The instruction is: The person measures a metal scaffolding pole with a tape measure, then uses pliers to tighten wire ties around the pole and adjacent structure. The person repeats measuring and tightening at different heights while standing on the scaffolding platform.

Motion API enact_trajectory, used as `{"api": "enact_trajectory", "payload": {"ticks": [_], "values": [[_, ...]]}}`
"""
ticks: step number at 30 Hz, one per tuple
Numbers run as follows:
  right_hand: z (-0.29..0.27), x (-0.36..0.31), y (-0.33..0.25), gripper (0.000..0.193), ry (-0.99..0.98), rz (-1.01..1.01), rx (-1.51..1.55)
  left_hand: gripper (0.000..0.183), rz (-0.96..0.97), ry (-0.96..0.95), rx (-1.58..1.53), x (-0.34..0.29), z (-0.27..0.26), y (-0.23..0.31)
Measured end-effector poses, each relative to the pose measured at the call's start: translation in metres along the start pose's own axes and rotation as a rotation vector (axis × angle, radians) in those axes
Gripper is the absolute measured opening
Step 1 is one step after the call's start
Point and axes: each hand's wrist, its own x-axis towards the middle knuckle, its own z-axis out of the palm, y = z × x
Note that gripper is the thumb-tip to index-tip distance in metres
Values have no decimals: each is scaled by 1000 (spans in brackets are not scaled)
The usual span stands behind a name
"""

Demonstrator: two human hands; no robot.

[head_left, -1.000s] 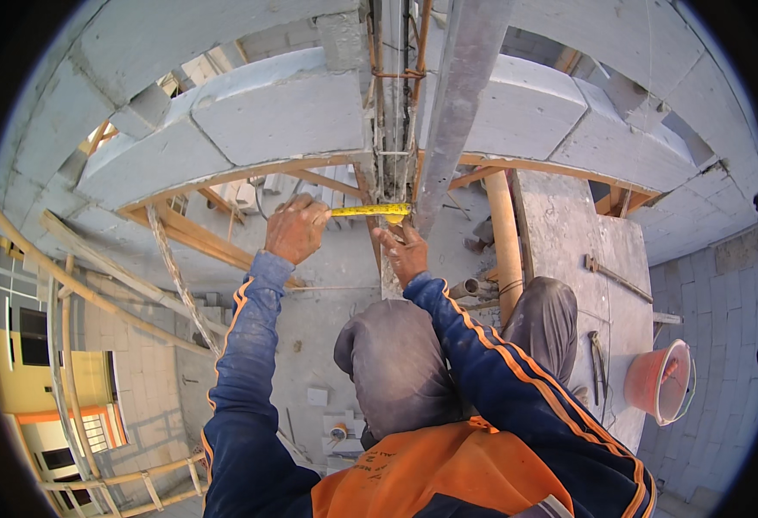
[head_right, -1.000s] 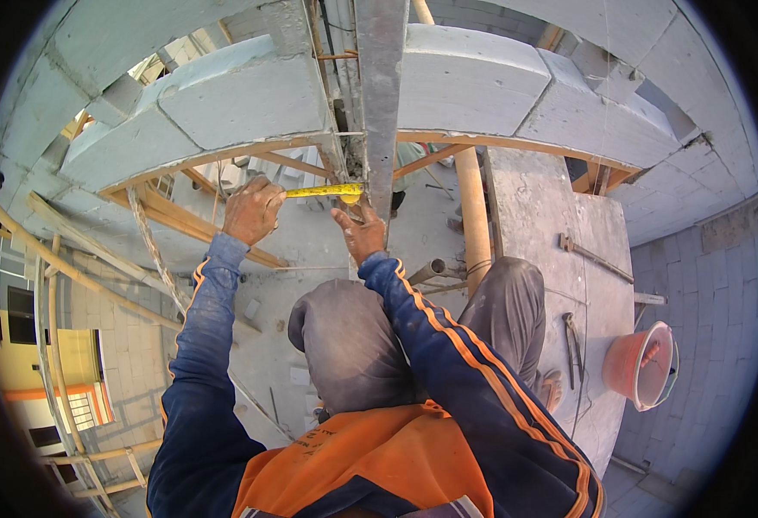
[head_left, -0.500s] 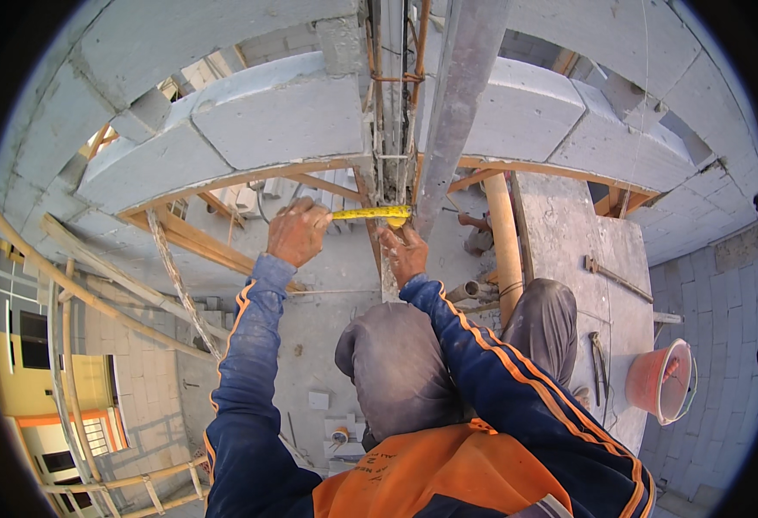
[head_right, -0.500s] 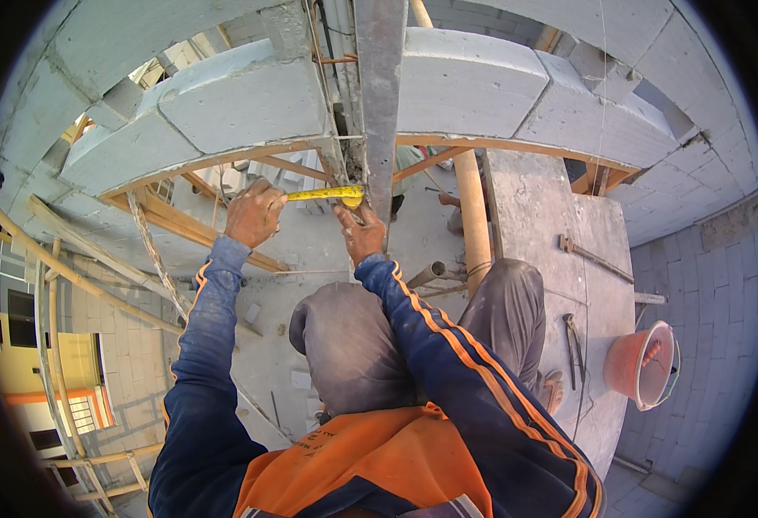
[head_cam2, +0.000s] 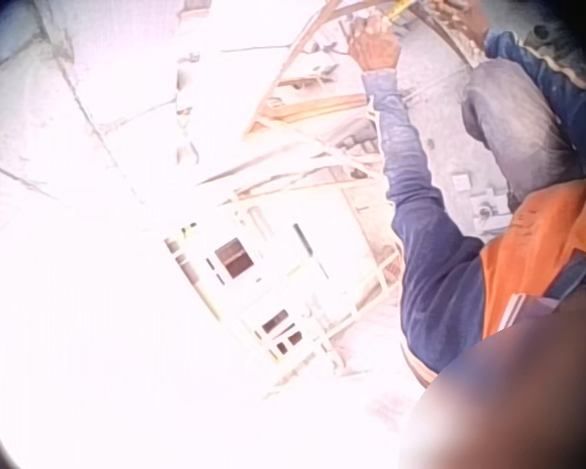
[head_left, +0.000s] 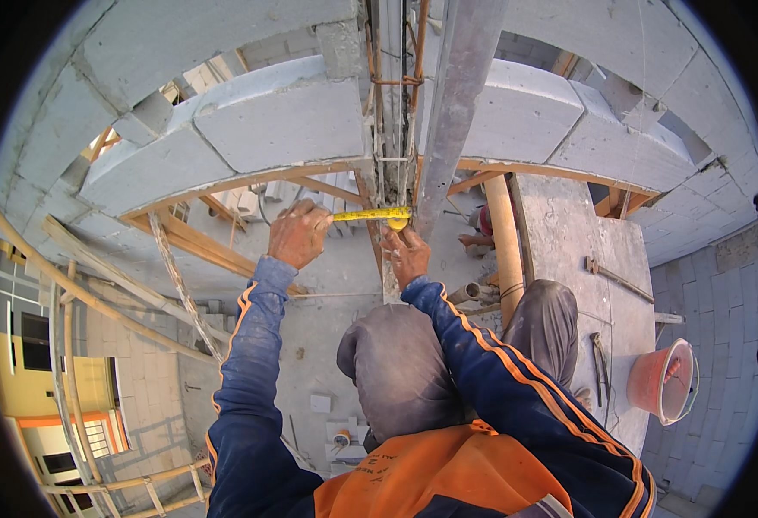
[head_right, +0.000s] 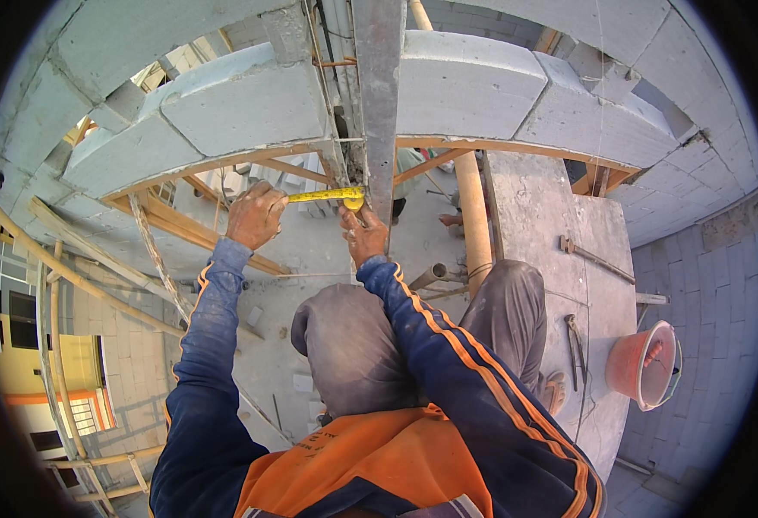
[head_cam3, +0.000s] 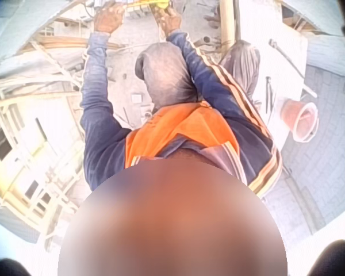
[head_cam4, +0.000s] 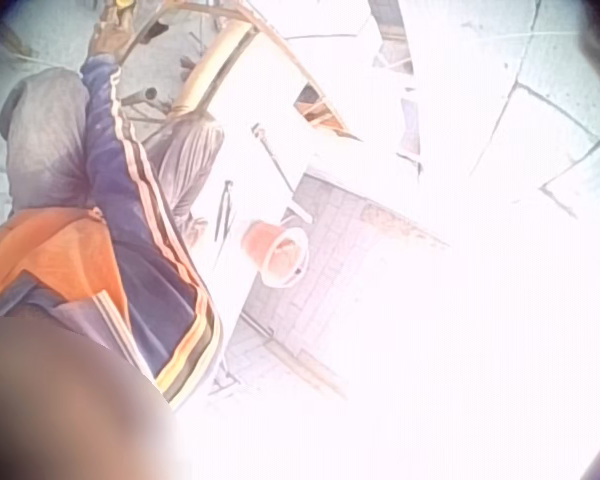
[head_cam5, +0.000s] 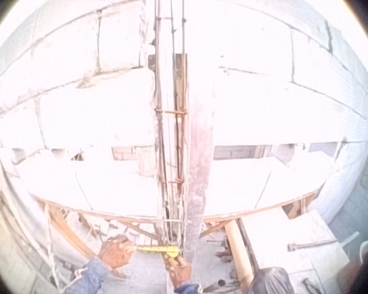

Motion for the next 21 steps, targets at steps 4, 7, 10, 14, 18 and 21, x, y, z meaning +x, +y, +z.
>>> {"api": "enact_trajectory", "payload": {"ticks": [4, 7, 10, 14, 18, 21], "values": [[0, -1, -2, 45, -6, 1, -10, 19, -3, -4, 4, 0, 0, 0], [-1, -1, -2, 46, -12, -8, -9, 19, 0, -2, 7, -1, 0, -1], [-1, -1, -1, 48, -14, 0, -3, 18, 31, 20, 9, -1, 1, -2], [-2, 1, 0, 50, -25, 2, -16, 17, 36, 29, -5, -1, 1, -2], [-2, 0, 1, 44, -25, -32, -19, 16, 42, 40, -3, -1, 0, -1], [-2, 0, -1, 44, -16, -17, -37, 16, 44, 44, -1, -1, 0, -1]]}}
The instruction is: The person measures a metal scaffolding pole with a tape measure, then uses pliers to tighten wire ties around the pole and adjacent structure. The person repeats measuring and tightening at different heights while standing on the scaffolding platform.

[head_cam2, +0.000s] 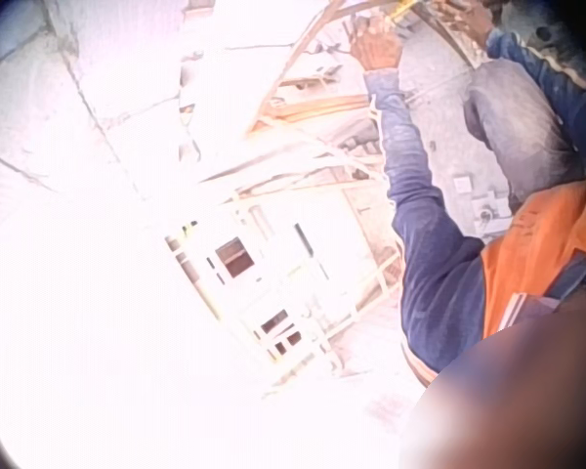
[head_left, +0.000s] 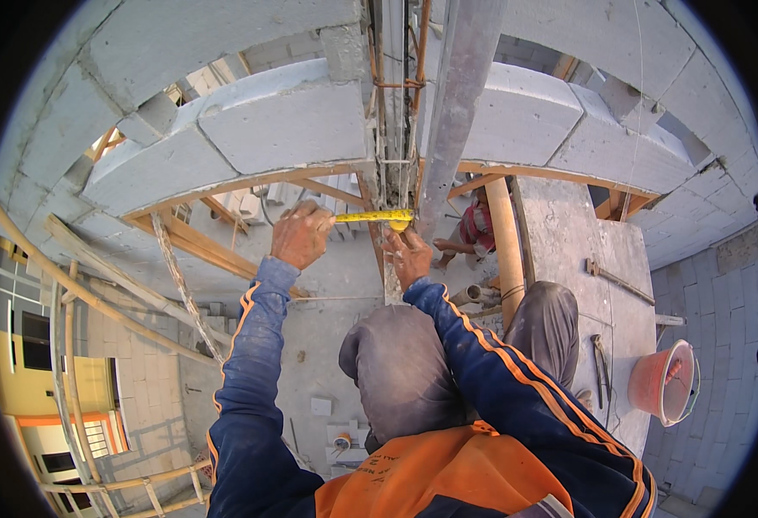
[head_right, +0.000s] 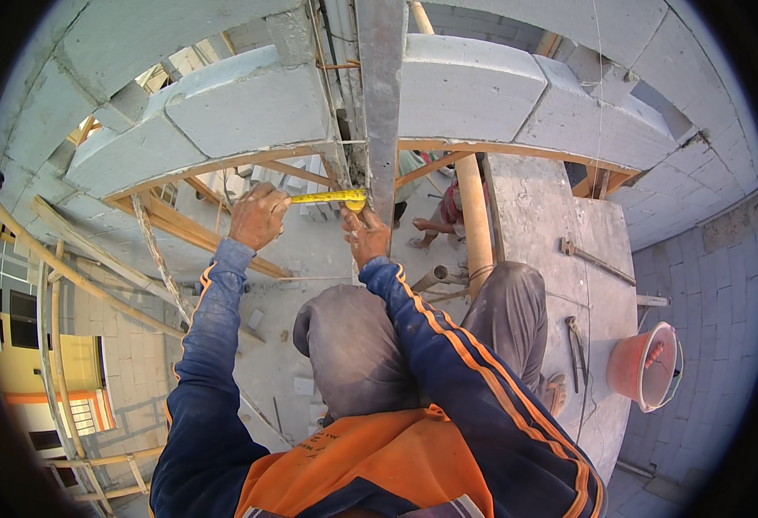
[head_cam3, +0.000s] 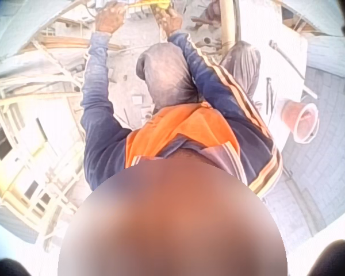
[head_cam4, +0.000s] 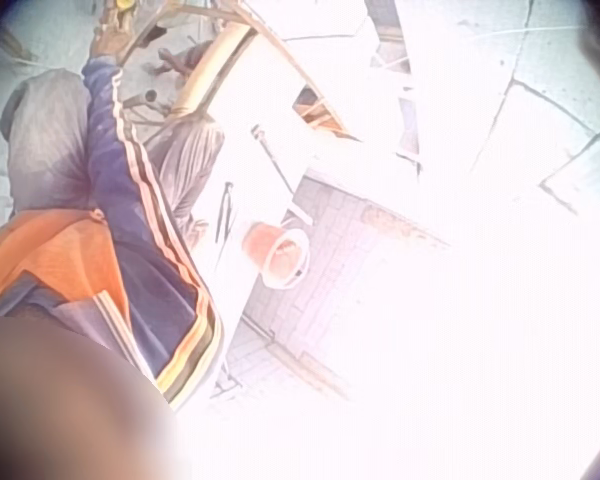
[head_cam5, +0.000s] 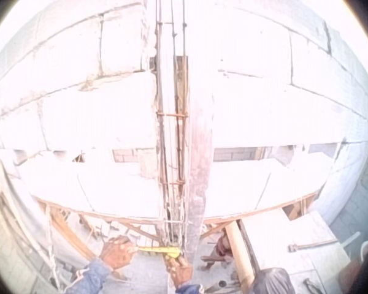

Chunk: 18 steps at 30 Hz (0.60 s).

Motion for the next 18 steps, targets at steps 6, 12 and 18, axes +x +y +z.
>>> {"api": "enact_trajectory", "payload": {"ticks": [6, 12, 18], "values": [[-1, 2, 2, 50, -9, 11, -3, 18, 6, -7, 2, 1, 0, -1], [-2, 4, 5, 56, -15, 29, 13, 18, -5, -21, 8, 1, 0, 0], [-1, 1, 0, 52, 1, 48, 30, 18, 2, -17, 3, 2, -1, -1]]}}
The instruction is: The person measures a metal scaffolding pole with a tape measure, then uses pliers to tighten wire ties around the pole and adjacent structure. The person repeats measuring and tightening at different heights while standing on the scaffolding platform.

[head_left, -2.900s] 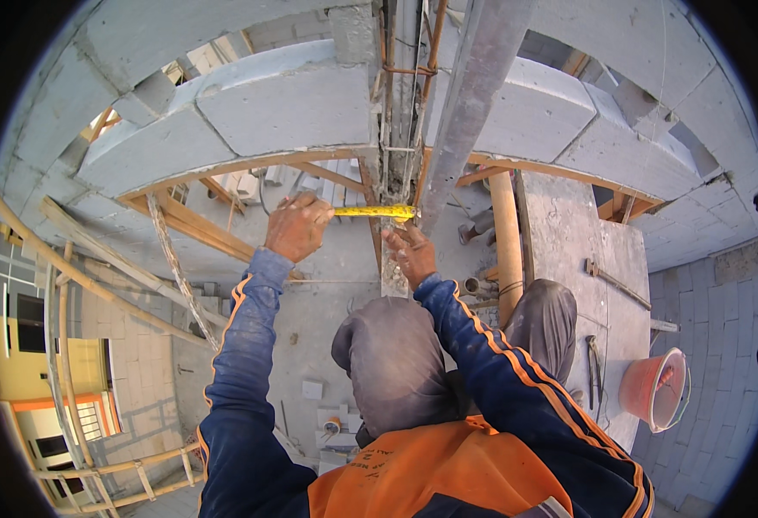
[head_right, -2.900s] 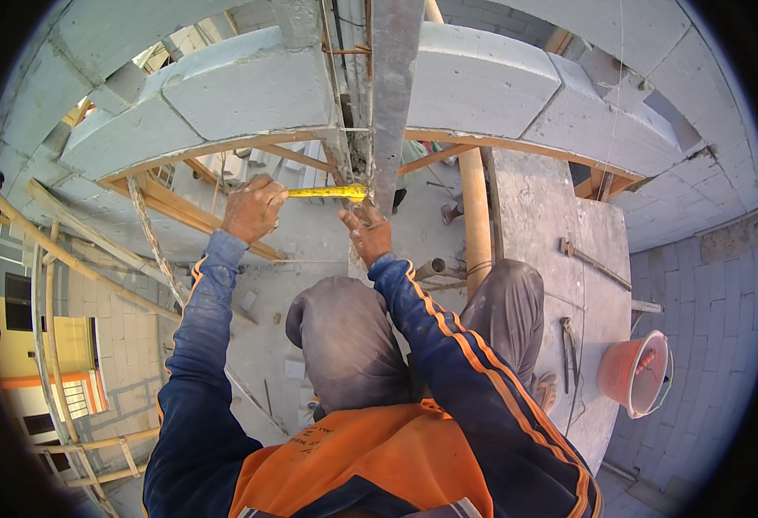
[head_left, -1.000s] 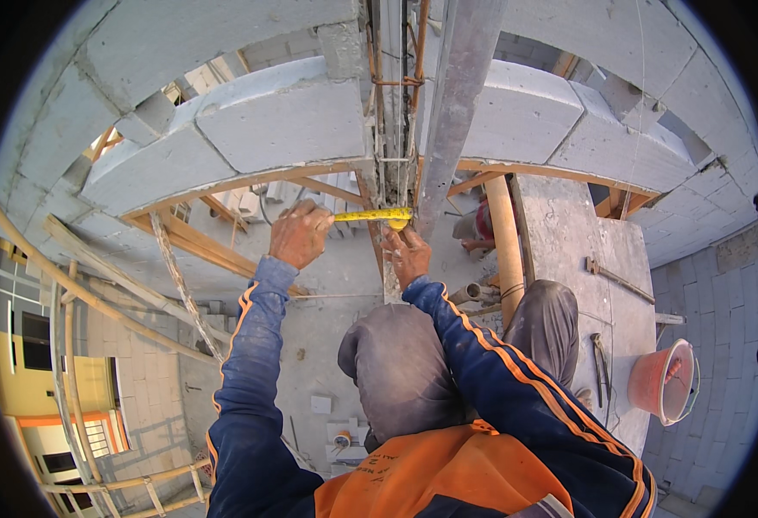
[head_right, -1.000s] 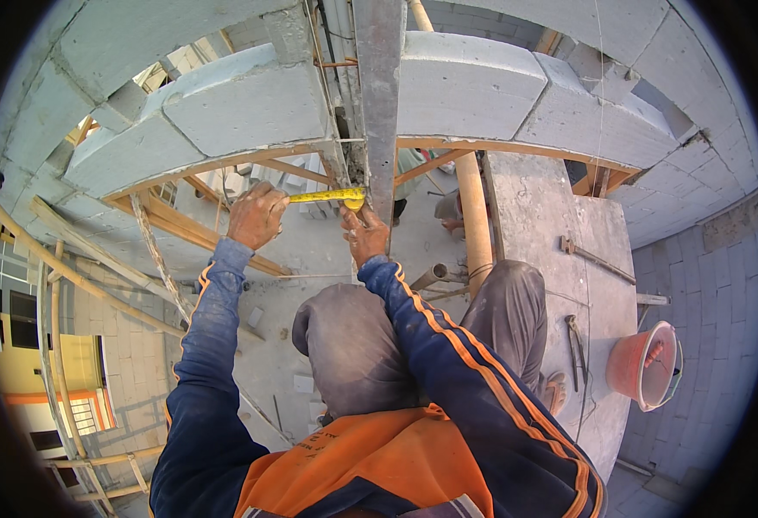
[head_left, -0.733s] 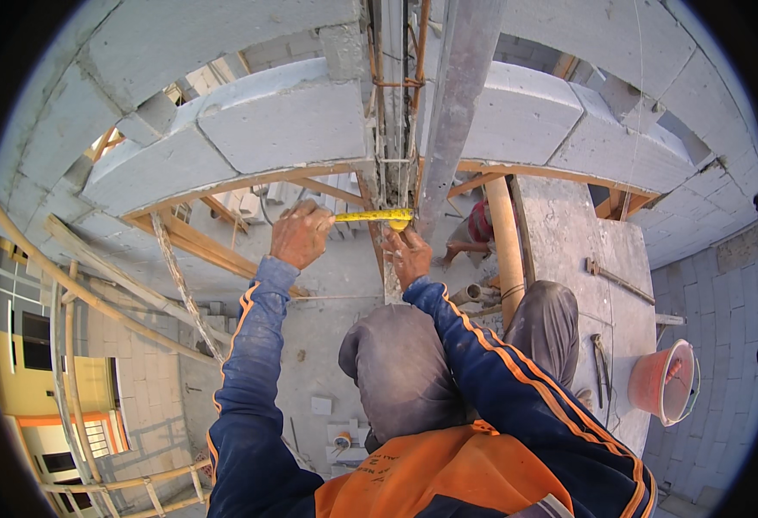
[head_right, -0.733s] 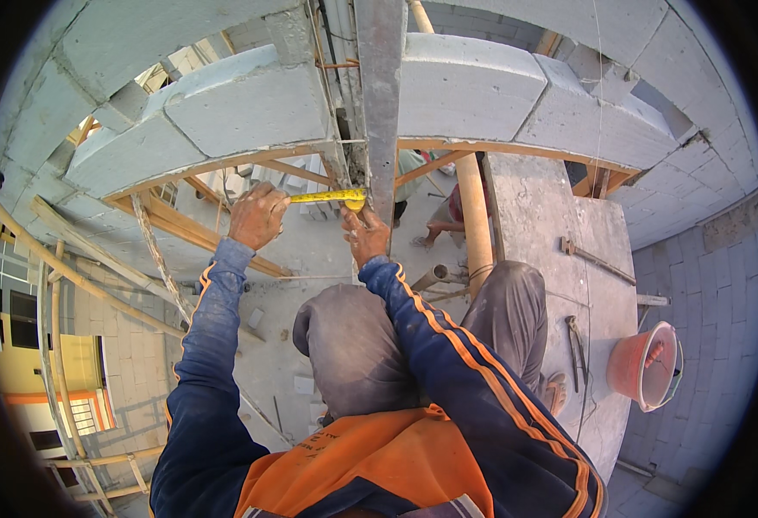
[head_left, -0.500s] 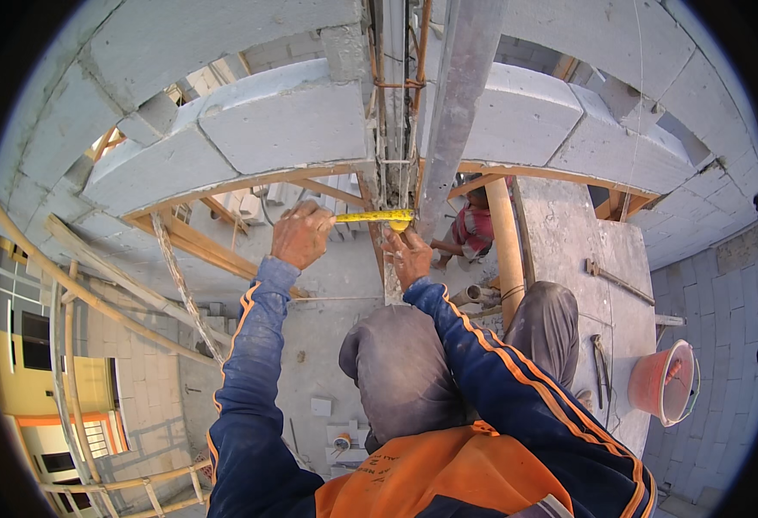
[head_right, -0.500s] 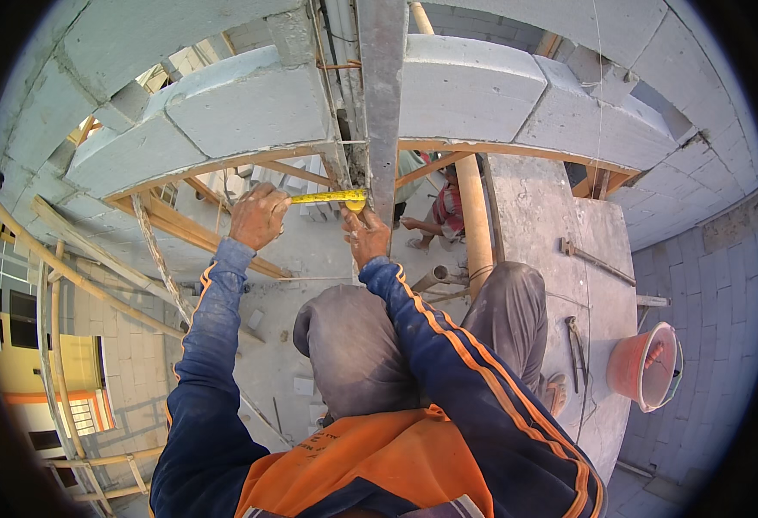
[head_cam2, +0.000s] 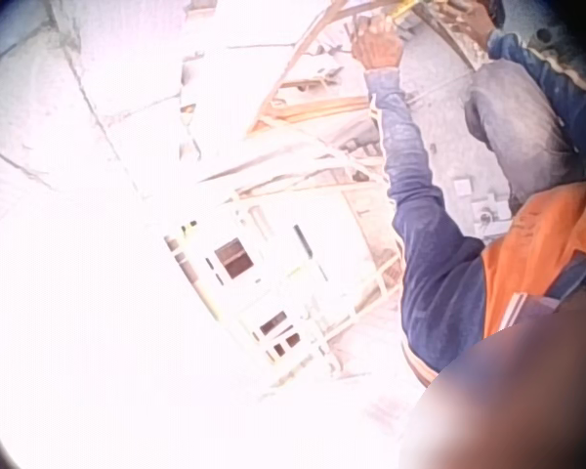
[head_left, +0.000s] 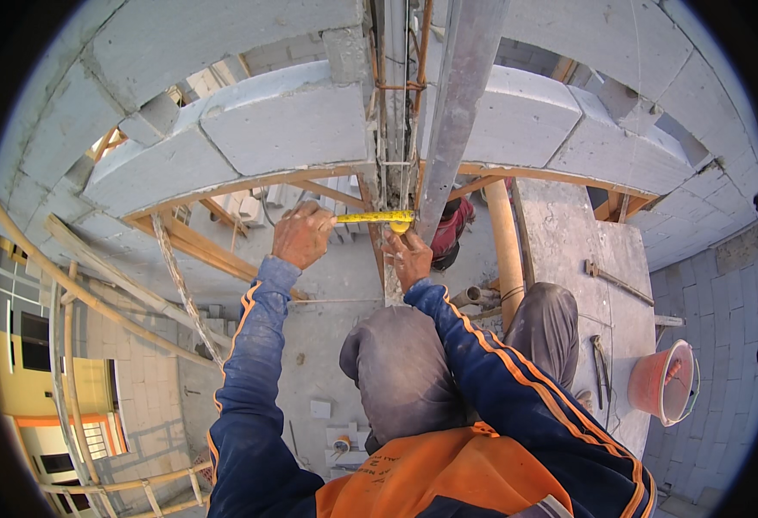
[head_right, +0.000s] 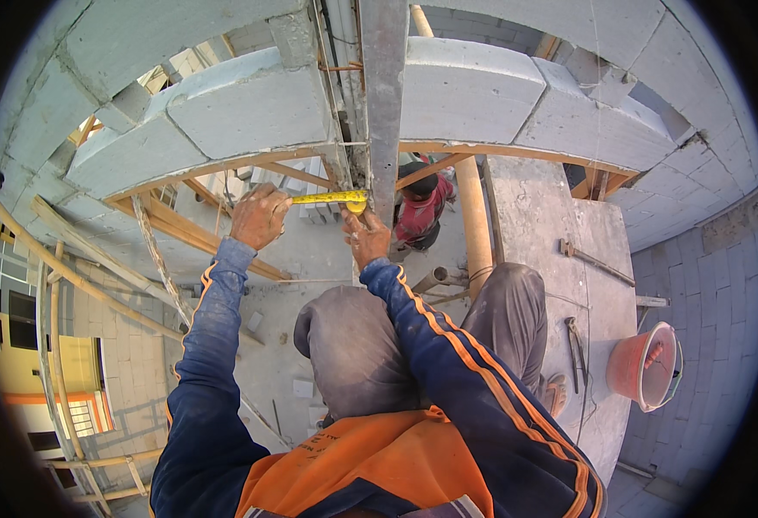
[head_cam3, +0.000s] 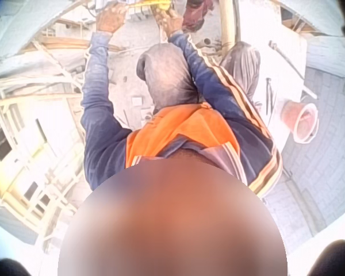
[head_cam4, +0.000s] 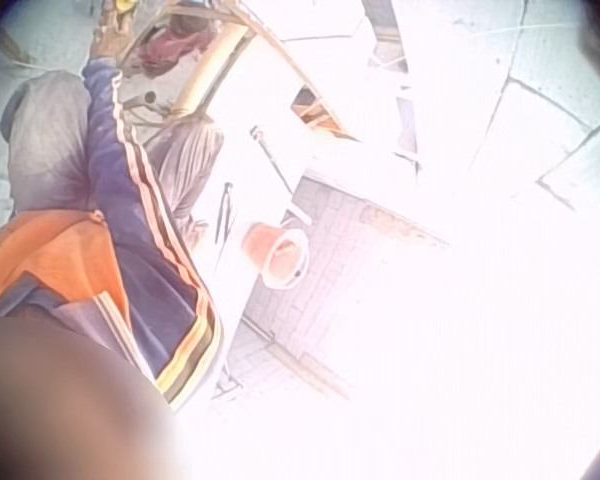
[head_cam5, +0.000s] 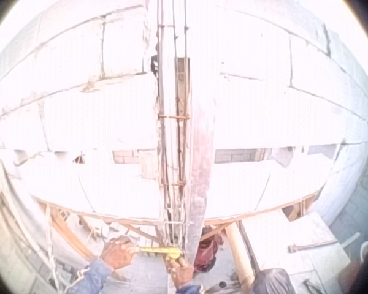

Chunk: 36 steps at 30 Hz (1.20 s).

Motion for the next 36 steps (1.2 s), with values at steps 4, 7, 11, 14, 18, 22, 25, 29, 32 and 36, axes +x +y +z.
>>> {"api": "enact_trajectory", "payload": {"ticks": [4, 7, 11, 14, 18, 22, 25, 29, 32, 36], "values": [[1, -1, -2, 47, 10, 3, -18, 18, 9, -6, 15, 0, 0, -1], [3, -1, -3, 43, 23, 6, -18, 18, 12, 2, 12, 0, 0, -1], [3, -2, -4, 43, 22, 12, -14, 19, 4, -11, 18, 0, 0, -2], [2, -2, -3, 45, 16, 17, -10, 19, -11, -18, 23, 1, 0, -1], [1, -1, -2, 55, -27, 11, -7, 18, -27, -25, 22, 1, -1, 1], [0, -1, -2, 60, -41, 11, -38, 18, -40, -34, 23, 1, -1, 1], [-2, -2, 1, 61, -29, 55, -81, 18, -35, -26, 22, 1, -1, 1], [-9, 0, 12, 52, 4, -12, -94, 18, -27, -30, 15, 2, -2, 0], [-22, -1, 20, 39, 41, 89, -22, 19, -8, -10, 7, 2, -1, -1], [-42, -5, 16, 29, 88, 41, -219, 19, 7, 13, -8, 3, -1, -2]]}}
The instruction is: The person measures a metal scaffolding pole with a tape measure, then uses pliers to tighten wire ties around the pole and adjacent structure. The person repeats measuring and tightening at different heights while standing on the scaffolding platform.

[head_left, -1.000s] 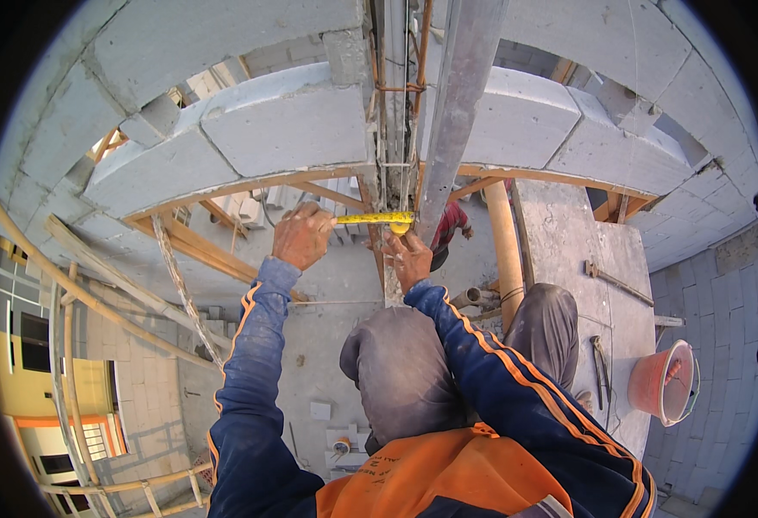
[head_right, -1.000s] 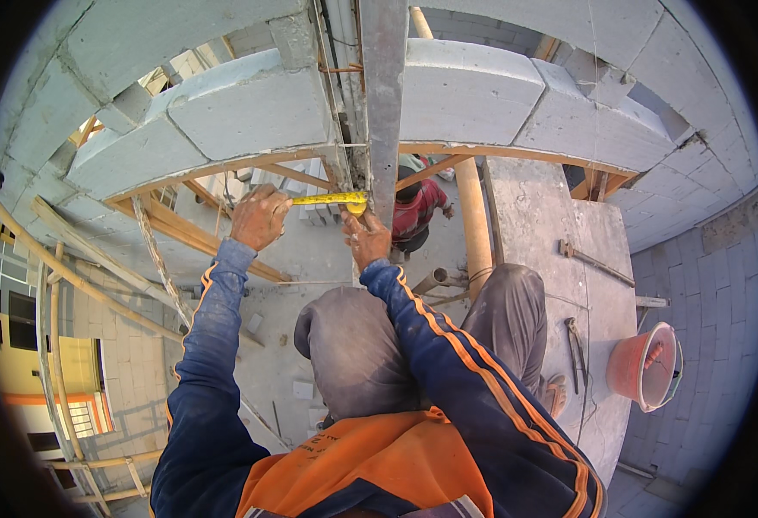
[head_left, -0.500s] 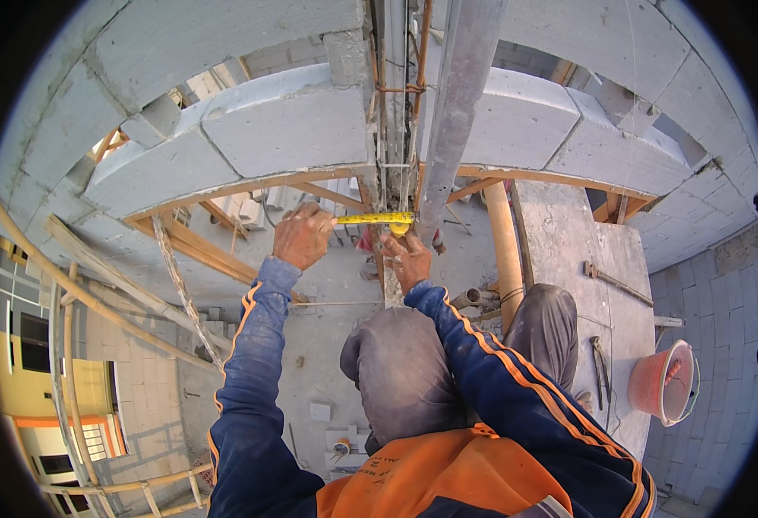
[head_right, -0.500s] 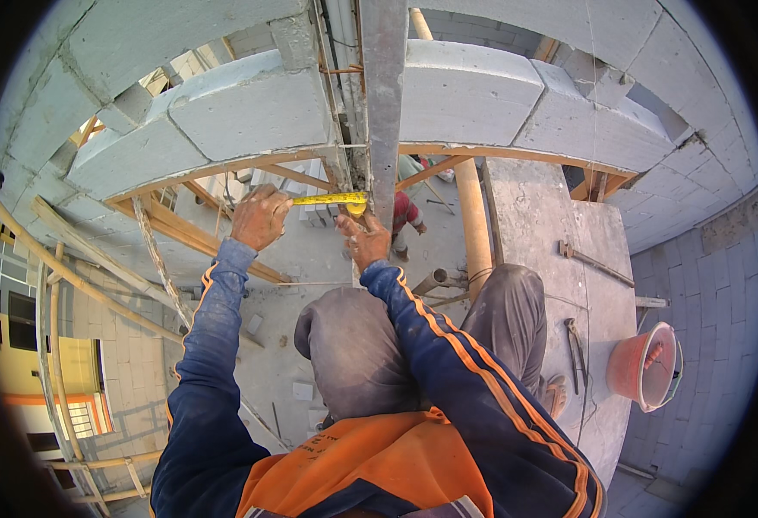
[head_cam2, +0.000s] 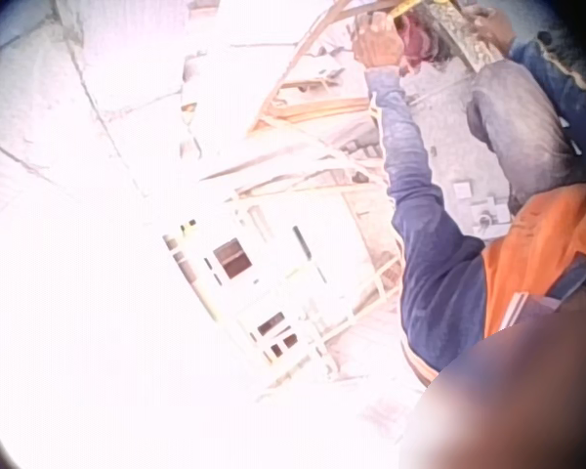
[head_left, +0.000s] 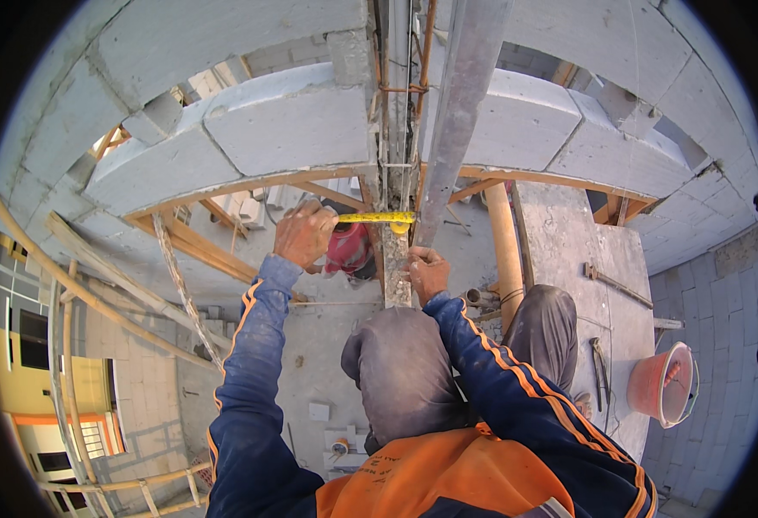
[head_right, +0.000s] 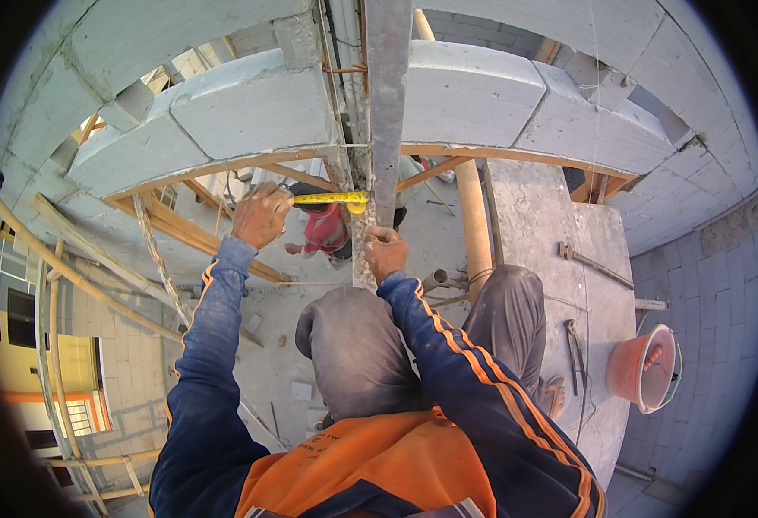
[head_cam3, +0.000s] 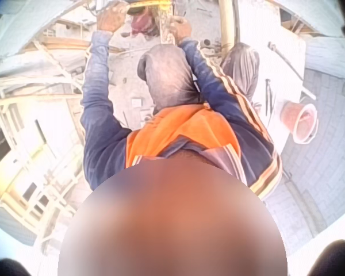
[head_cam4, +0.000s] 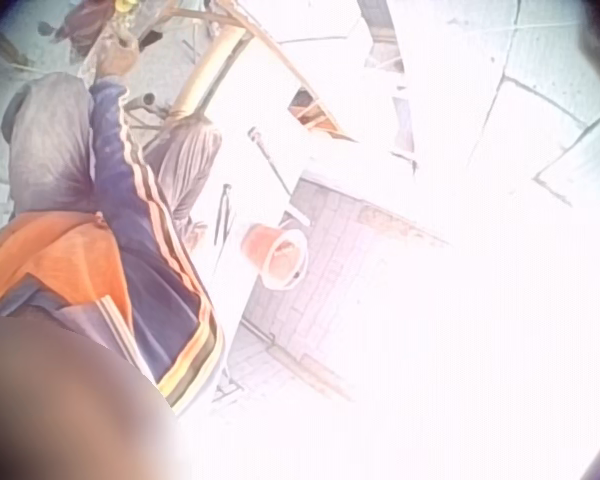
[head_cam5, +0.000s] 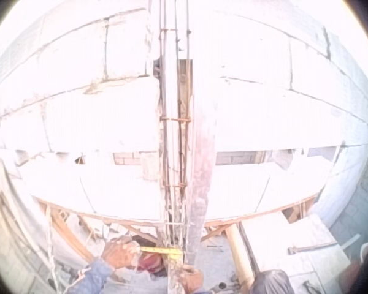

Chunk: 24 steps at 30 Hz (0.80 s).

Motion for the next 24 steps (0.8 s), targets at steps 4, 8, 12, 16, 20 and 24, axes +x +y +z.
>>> {"api": "enact_trajectory", "payload": {"ticks": [4, 8, 12, 16, 20, 24], "values": [[-17, -7, -16, 43, 81, -196, -264, 18, 0, -29, 44, 0, -2, 1], [-26, -11, -39, 72, 227, -330, -394, 19, -9, -30, 32, 0, -3, 3], [-36, 7, -77, 93, -42, -674, -473, 19, 4, -23, 29, 0, -3, 1], [-42, 32, -113, 96, -363, -678, -600, 20, -13, -30, 20, 1, -1, 0], [-40, 45, -122, 88, -486, -619, -571, 20, 13, -12, 17, 2, 1, -2], [-39, 52, -117, 104, -542, -560, -492, 19, 26, -3, 8, 2, 3, -5]]}}
